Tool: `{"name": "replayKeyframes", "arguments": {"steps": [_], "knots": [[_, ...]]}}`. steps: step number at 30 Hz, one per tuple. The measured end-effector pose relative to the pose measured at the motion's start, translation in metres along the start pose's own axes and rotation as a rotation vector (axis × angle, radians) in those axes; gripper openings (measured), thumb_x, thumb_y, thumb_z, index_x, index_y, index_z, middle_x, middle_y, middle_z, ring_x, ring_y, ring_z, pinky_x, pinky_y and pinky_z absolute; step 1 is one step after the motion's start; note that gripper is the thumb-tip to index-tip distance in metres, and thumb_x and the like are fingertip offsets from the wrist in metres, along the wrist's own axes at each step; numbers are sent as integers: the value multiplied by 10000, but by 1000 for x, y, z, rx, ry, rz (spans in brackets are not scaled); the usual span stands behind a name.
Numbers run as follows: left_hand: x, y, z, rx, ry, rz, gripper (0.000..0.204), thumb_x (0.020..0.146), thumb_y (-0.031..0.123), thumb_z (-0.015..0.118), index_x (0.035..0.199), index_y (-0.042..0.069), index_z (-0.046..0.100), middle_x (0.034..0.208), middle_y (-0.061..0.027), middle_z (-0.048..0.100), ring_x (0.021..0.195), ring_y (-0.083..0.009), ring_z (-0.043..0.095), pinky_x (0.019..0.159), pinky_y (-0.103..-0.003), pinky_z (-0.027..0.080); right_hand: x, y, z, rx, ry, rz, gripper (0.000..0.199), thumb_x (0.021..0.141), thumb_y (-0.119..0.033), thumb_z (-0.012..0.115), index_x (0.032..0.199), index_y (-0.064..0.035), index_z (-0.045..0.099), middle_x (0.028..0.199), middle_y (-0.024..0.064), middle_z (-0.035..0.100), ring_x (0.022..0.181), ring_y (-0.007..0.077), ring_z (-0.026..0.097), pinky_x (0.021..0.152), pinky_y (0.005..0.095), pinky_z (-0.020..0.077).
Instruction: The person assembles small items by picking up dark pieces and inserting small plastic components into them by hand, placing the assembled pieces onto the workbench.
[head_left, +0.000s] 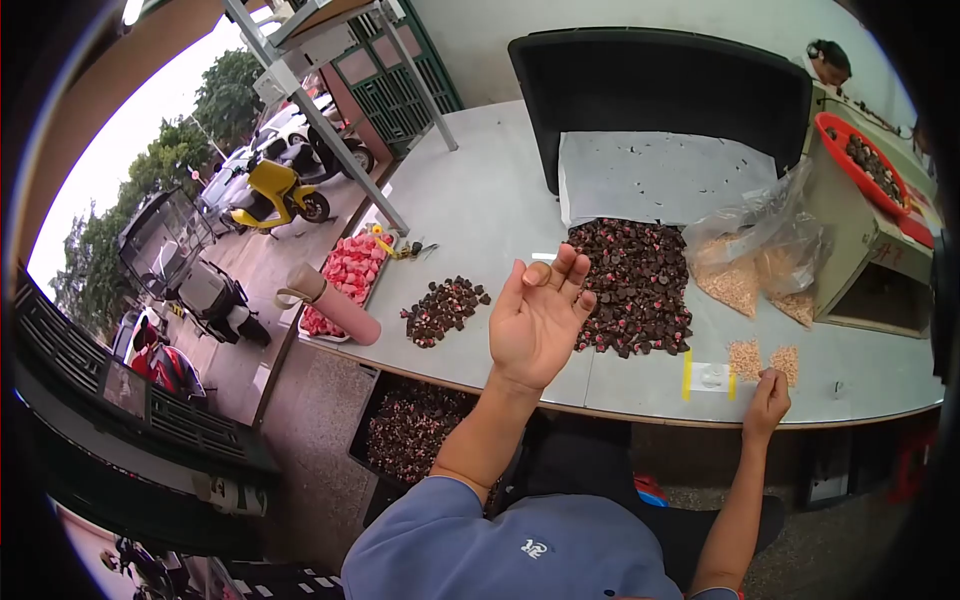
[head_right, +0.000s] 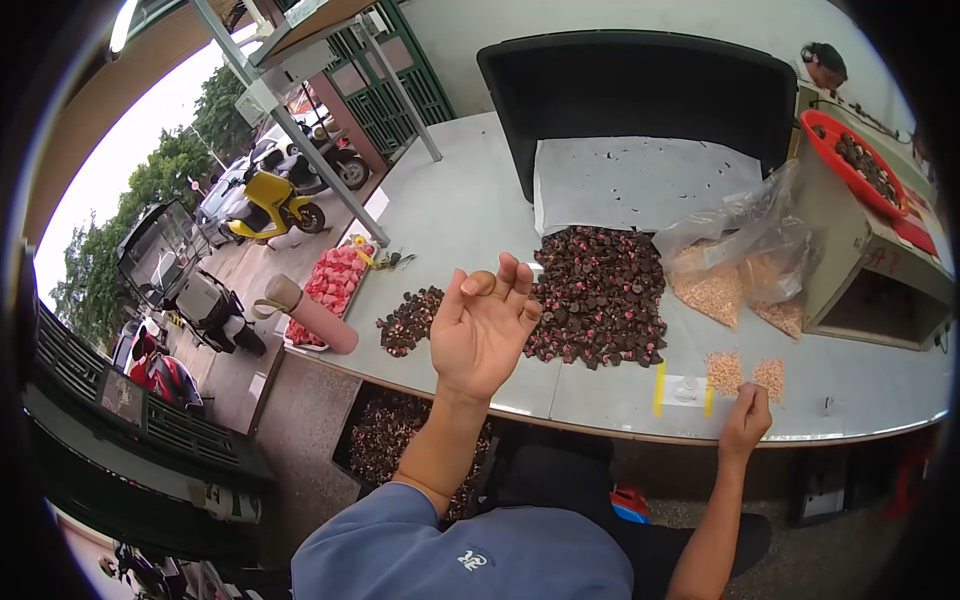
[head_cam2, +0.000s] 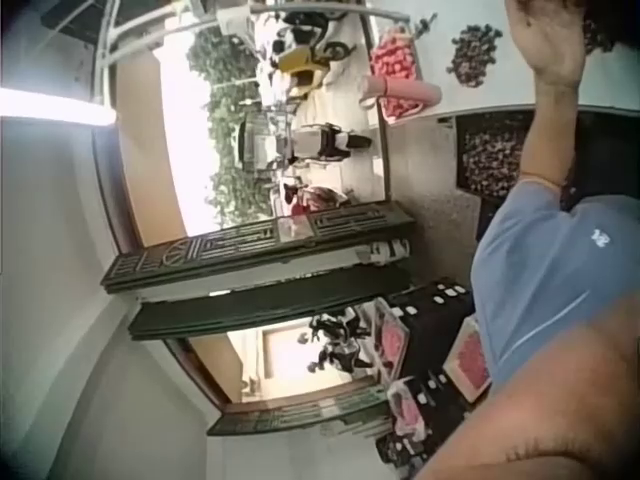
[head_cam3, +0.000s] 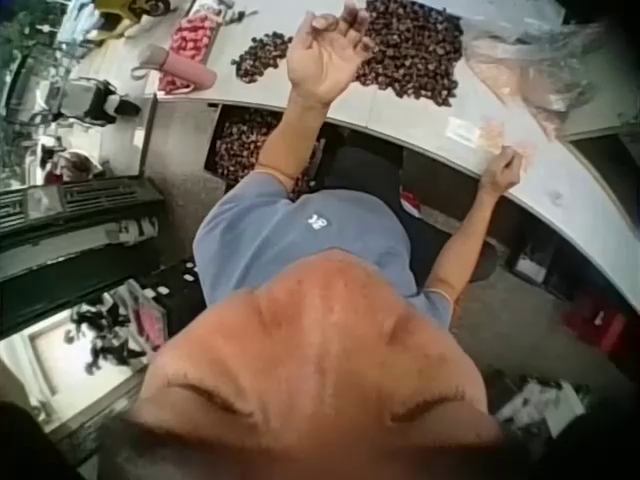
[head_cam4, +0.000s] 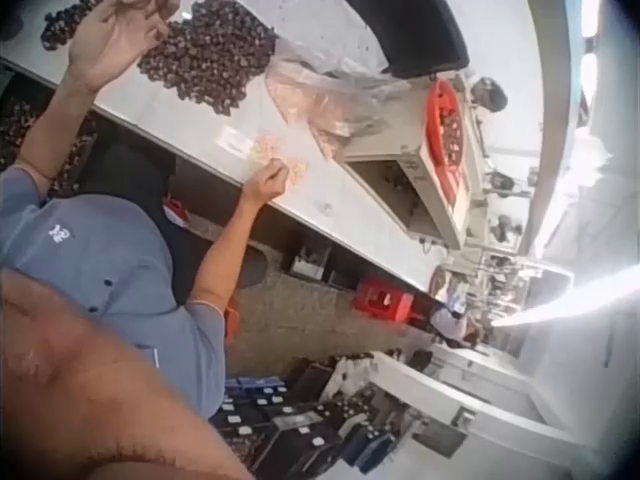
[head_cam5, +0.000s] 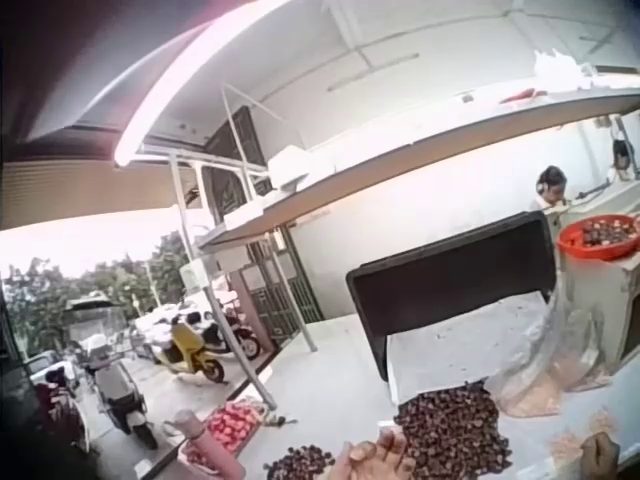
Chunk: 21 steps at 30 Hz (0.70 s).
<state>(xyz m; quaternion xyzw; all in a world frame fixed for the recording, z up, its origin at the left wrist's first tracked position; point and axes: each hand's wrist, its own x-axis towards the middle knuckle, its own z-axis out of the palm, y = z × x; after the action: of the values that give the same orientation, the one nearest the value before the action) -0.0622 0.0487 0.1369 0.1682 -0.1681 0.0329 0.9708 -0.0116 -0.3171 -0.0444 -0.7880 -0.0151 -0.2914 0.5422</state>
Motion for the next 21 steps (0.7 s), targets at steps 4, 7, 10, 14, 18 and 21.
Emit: {"name": "replayKeyframes", "arguments": {"steps": [4,7,10,14,18,21], "knots": [[1,-4,-2,3,-39,-3,345,1055,367,417,861,140,591,1259,-48,583,1246,-228,488,957,-407,440,3,6,0,-1,-9,11,250,1015,-156,484,888,31,589,753,47,565,709,108,499,648,268,423],[-3,-8,-7,64,18,48,333,1021,415,487,882,140,613,1190,-26,619,1159,-204,537,889,-368,451,2,4,0,-13,-28,40,244,1013,-150,486,887,32,587,766,49,573,719,109,504,655,268,427],[-3,-8,-17,191,-11,93,332,994,440,510,905,140,623,1119,-14,642,1060,-185,574,819,-344,456,2,4,3,-8,-12,16,238,1011,-141,487,882,34,583,772,50,576,724,109,508,660,265,428],[-7,-11,-15,324,40,180,303,1031,364,483,958,97,606,1079,-43,645,974,-200,609,781,-330,474,-1,0,2,4,-24,27,227,1008,-128,491,881,38,581,783,52,582,734,110,513,668,266,432],[-7,-17,13,665,-25,443,225,1013,299,547,1069,82,535,1150,-153,623,993,-237,618,796,-323,466,-9,-4,-12,-24,56,-60,209,996,-118,508,878,35,590,739,67,567,700,108,510,635,262,428],[-18,-29,32,851,-133,542,326,1004,330,549,1200,71,510,1184,-160,608,1000,-248,610,786,-320,454,-3,-18,-3,-16,5,25,218,972,-119,541,786,-5,559,609,59,454,595,107,405,529,322,375]]}}
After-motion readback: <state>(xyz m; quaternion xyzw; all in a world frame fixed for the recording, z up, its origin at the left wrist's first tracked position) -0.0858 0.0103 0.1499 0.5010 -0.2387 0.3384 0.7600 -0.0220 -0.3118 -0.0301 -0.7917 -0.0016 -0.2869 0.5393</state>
